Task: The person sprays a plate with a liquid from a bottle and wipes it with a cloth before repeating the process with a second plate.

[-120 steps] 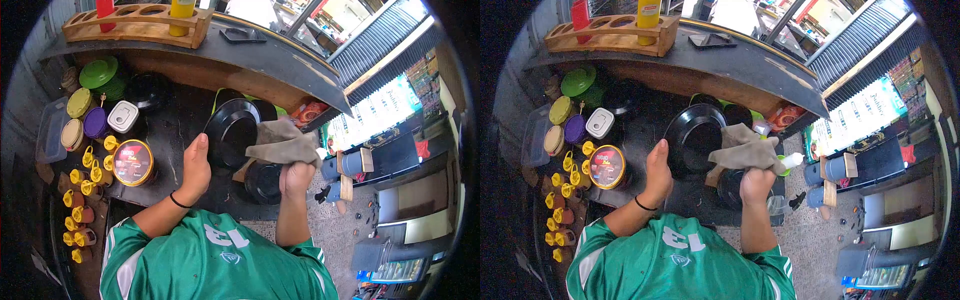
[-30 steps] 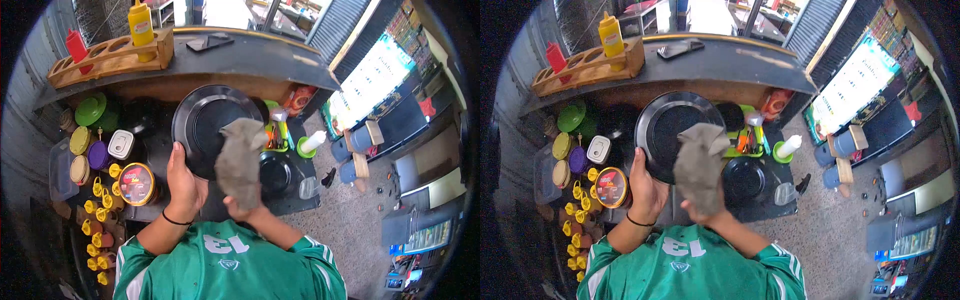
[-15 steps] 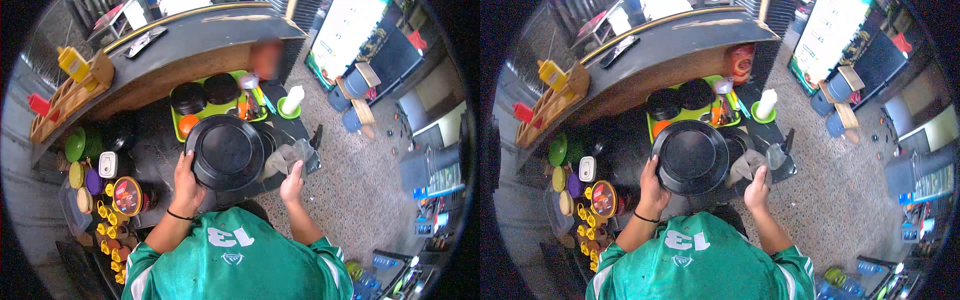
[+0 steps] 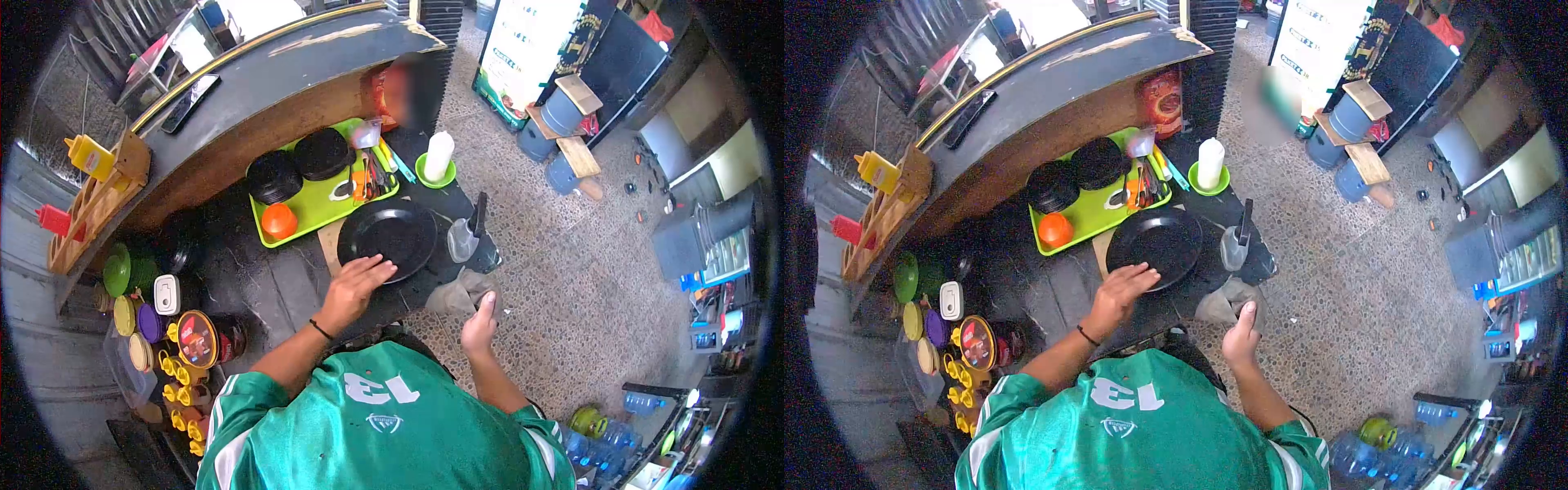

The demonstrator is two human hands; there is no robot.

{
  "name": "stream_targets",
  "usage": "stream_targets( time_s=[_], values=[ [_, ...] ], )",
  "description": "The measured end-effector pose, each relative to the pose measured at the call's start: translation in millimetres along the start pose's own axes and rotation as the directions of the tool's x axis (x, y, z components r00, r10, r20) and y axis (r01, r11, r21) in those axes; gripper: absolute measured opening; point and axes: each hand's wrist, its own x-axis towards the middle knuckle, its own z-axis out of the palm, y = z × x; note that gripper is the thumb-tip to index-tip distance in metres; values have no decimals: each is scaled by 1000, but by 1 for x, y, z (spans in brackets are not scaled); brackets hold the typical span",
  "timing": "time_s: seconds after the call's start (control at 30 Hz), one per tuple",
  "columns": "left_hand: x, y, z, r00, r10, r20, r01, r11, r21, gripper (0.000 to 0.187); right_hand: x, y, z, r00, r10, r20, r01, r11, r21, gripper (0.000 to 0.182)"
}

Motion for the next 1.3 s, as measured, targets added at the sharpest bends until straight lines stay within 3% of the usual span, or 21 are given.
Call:
stream_targets(
  time_s=[0.17, 0.23, 0.37, 0.47, 0.53, 0.6, 0.7, 0.77, 0.8, 0.83, 0.9, 0.93, 1.0, 1.03, 1.07, 1.1, 1.13, 1.2, 1.23, 1.27, 1.3],
  values=[
    [-4, -9, 24, 990, 39, 135, -67, 976, 206, 49, 9, -5, -4, 987, -111, 116, 110, 994, 12, 57],
    [-6, -11, 30, 971, -18, 237, -63, 943, 327, 49, 17, 1, -7, 976, -126, 176, 116, 991, 65, 56],
    [-10, -4, 35, 953, -170, 252, 63, 921, 385, 49, 27, 11, -9, 965, -77, 250, 70, 997, 39, 56],
    [-13, 0, 26, 942, -266, 206, 187, 923, 336, 49, 31, 21, -4, 956, -58, 287, 46, 998, 48, 56],
    [-18, 2, 15, 959, -193, 208, 142, 961, 237, 48, 30, 11, 2, 949, -81, 306, 59, 995, 82, 55],
    [-24, -3, -5, 962, -214, 167, 177, 961, 212, 42, 30, 3, 15, 928, -130, 350, 86, 987, 139, 48],
    [-38, -31, -46, 944, -297, -141, 317, 936, 151, 28, 21, -4, 24, 945, -83, 317, 10, 974, 225, 48],
    [-47, -58, -94, 849, -415, -328, 474, 872, 124, 18, 15, -5, 29, 922, -149, 358, 92, 981, 170, 44],
    [-51, -76, -114, 766, -401, -503, 522, 844, 123, 16, 13, -8, 34, 897, -207, 391, 176, 978, 116, 41],
    [-54, -96, -142, 697, -499, -514, 623, 777, 90, 16, 14, -31, 46, 825, -346, 447, 311, 938, 152, 36],
    [-65, -136, -189, 520, -670, -531, 755, 650, -81, 23, 5, -50, 64, 791, -340, 509, 290, 940, 177, 34],
    [-63, -142, -216, 392, -814, -428, 841, 506, -192, 29, 0, -54, 75, 755, -332, 566, 267, 943, 197, 33],
    [-86, -187, -249, 482, -733, -481, 857, 508, 84, 30, -11, -63, 102, 739, -369, 564, 344, 926, 155, 30],
    [-101, -209, -264, 439, -784, -439, 894, 427, 131, 29, -17, -70, 116, 695, -378, 612, 396, 911, 113, 28],
    [-116, -222, -274, 527, -725, -444, 849, 421, 320, 30, -24, -78, 129, 650, -380, 658, 449, 891, 70, 26],
    [-135, -243, -281, 518, -745, -420, 827, 310, 470, 33, -35, -87, 142, 631, -368, 683, 427, 900, 90, 24],
    [-143, -251, -287, 404, -829, -387, 868, 214, 448, 36, -46, -97, 153, 613, -354, 707, 402, 909, 107, 22],
    [-162, -272, -295, 399, -864, -307, 832, 201, 518, 51, -42, -116, 183, 300, -542, 785, 553, 769, 320, 24],
    [-166, -280, -291, 405, -866, -292, 831, 215, 513, 51, -46, -113, 191, 240, -426, 873, 596, 774, 214, 30],
    [-170, -281, -294, 390, -867, -311, 804, 156, 574, 65, -53, -111, 196, 250, -415, 875, 594, 779, 200, 30],
    [-173, -283, -297, 376, -866, -331, 769, 92, 632, 80, -61, -109, 202, 328, -160, 931, 490, 872, -23, 34]
  ],
)
